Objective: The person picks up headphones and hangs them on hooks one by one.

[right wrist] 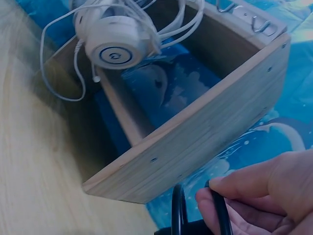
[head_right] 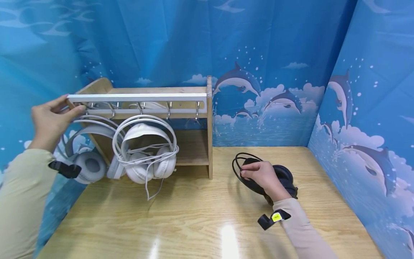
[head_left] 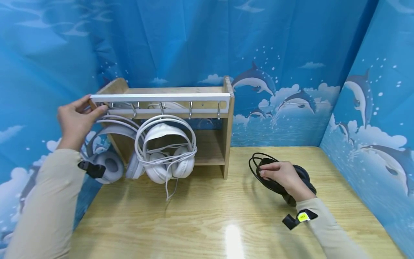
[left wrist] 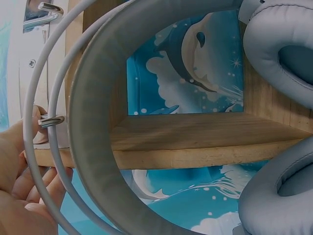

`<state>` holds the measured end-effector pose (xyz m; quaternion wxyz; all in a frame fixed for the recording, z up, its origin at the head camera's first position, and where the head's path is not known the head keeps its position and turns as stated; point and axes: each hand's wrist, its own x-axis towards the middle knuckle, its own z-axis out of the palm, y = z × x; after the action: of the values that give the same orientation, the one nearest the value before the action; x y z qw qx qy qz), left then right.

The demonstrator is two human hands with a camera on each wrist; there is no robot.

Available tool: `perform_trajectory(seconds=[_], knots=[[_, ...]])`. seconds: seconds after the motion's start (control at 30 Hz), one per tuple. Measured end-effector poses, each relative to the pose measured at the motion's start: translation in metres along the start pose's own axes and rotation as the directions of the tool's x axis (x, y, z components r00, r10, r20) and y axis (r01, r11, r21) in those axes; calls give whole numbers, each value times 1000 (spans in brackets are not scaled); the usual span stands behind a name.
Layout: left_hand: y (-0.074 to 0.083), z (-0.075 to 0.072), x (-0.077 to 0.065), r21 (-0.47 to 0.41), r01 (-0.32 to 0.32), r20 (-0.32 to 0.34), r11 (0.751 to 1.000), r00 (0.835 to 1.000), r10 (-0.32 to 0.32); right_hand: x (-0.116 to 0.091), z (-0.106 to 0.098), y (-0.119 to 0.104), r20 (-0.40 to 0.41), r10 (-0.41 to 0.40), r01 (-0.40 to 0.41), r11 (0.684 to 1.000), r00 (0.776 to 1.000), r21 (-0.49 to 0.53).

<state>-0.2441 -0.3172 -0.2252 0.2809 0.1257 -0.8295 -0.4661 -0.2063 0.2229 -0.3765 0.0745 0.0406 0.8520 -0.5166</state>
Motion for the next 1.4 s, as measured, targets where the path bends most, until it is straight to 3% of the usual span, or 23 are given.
perform_trajectory(seconds=[0.17, 0.43, 0.63, 0.8, 1.0, 1.23, 1.4], knots=[[0, 0, 1, -2, 1, 0, 1000, 1000, -1, -5, -10, -10, 20, -46, 43, 993, 999, 109], [-1, 0, 2, -26, 11, 9, 1000, 1000, -11, -9, -26, -24, 58, -121, 99, 952, 991, 289], [0, 0, 2, -16, 12, 7, 1000, 1000, -12, -9, -36, -32, 72, -114, 85, 942, 991, 324], [-1, 0, 3, -10, 14, 10, 1000, 1000, -14, -10, -42, -35, 78, -167, 129, 926, 983, 354], [-2, 1, 5, -10, -1, 9, 1000, 1000, 1, -11, -51, -34, 89, -229, 154, 849, 969, 505], [-1, 1, 5, -7, -3, 6, 1000, 1000, 3, -13, -59, -29, 79, -265, 146, 729, 961, 668], [-1, 0, 4, 4, -8, 6, 1000, 1000, 8, -11, -60, -13, 106, -306, 118, 632, 946, 766]])
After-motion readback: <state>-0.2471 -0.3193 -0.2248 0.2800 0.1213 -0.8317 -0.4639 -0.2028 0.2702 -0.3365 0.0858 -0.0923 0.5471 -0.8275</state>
